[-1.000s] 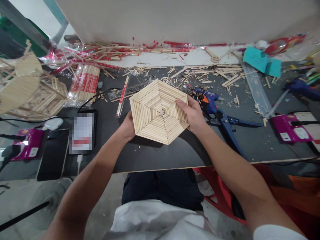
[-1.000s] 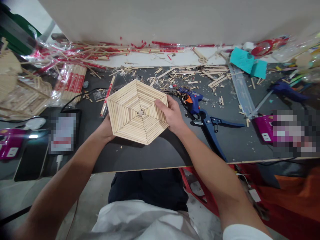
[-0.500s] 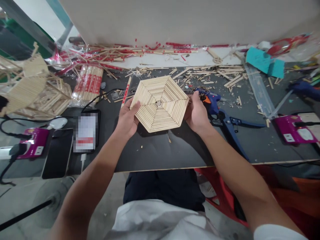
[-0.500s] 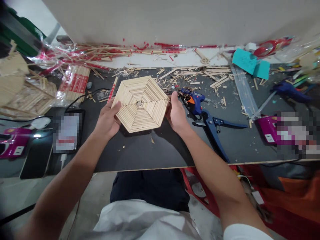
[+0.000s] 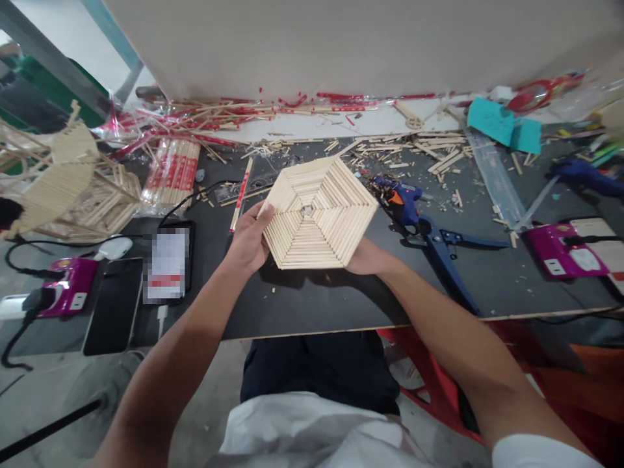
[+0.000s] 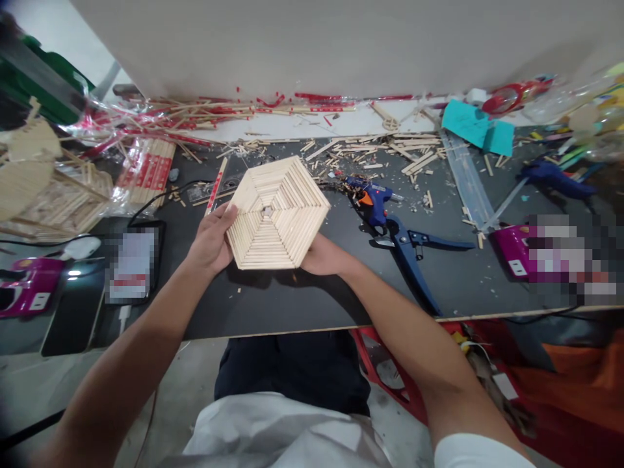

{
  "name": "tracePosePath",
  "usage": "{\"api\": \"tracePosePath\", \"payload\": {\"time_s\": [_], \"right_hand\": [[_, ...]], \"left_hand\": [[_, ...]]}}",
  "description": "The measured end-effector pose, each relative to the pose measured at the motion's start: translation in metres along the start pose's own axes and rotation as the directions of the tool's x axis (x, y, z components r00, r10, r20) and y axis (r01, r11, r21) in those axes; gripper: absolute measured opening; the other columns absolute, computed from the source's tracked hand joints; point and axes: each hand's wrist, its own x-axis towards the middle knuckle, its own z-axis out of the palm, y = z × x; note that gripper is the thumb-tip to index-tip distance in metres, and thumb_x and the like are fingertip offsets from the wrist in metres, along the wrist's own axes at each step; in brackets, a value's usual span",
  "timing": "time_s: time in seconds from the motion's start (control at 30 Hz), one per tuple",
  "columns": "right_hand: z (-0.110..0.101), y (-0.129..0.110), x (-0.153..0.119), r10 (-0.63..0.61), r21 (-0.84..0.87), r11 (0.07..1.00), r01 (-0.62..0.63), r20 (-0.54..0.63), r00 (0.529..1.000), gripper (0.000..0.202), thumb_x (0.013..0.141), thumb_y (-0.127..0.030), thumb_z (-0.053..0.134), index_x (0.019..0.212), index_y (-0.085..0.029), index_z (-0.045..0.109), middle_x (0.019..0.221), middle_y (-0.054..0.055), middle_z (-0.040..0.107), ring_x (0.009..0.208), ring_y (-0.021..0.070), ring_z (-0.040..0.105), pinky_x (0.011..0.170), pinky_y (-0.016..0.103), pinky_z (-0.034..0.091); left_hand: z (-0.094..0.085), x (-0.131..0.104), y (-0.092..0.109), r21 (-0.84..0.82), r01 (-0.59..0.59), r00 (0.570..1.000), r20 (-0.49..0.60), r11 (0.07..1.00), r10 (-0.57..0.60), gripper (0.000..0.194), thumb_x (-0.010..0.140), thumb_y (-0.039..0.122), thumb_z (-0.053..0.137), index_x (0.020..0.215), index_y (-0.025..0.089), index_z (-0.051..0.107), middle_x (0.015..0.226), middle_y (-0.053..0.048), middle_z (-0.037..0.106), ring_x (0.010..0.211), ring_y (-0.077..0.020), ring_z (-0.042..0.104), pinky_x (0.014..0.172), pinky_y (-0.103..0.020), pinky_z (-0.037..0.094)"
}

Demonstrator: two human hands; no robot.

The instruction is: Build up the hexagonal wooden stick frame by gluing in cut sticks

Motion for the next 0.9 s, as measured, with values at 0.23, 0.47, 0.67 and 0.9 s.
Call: {"api": "tracePosePath", "payload": {"time_s": [0.23, 0.47, 0.67, 0.9], "right_hand": [[-0.017, -0.032, -0.007, 0.071, 0.079, 0.994, -0.07, -0.015, 0.997, 0.049, 0.098, -0.064, 0.055, 0.075, -0.022, 0.063, 0.051, -0.005, 0.048, 0.044, 0.0091, 0.045, 0.047, 0.025, 0.037], [-0.074, -0.059, -0.02, -0.112, -0.008, 0.991, 0.131, -0.573, 0.812, 0.057, 0.091, -0.07, 0.059, 0.064, -0.026, 0.032, 0.054, -0.007, 0.018, 0.042, 0.0118, 0.014, 0.041, 0.031, 0.021], [-0.103, -0.03, -0.016, -0.371, -0.292, 0.928, 0.231, -0.774, 0.514, 0.059, 0.089, -0.077, 0.051, 0.065, -0.028, 0.03, 0.056, -0.008, 0.014, 0.043, 0.0128, 0.011, 0.043, 0.031, 0.014], [-0.061, -0.04, -0.002, -0.255, -0.139, 0.962, 0.236, -0.772, 0.583, 0.051, 0.086, -0.065, 0.067, 0.064, -0.025, 0.044, 0.073, 0.001, 0.048, 0.07, 0.0171, 0.055, 0.06, 0.031, 0.042]], "left_hand": [[-0.019, 0.018, -0.001, -0.058, -0.047, 0.97, -0.243, 0.997, 0.031, 0.034, 0.082, 0.039, 0.078, 0.104, 0.015, 0.071, 0.116, -0.015, 0.077, 0.121, -0.0317, 0.069, 0.102, -0.041, 0.06], [-0.028, 0.022, 0.004, -0.054, -0.061, 0.958, -0.283, 0.997, 0.044, 0.033, 0.085, 0.039, 0.075, 0.106, 0.014, 0.069, 0.118, -0.016, 0.076, 0.122, -0.0321, 0.069, 0.104, -0.042, 0.06], [-0.018, 0.011, 0.01, -0.032, 0.047, 0.974, -0.222, 0.998, -0.053, 0.031, 0.083, 0.036, 0.073, 0.103, 0.012, 0.069, 0.104, -0.017, 0.078, 0.114, -0.0334, 0.073, 0.1, -0.044, 0.061], [-0.005, -0.001, 0.004, 0.142, 0.124, 0.986, -0.129, 0.982, -0.105, 0.024, 0.079, 0.032, 0.078, 0.091, 0.015, 0.067, 0.083, -0.008, 0.076, 0.089, -0.0281, 0.077, 0.086, -0.042, 0.064]]}}
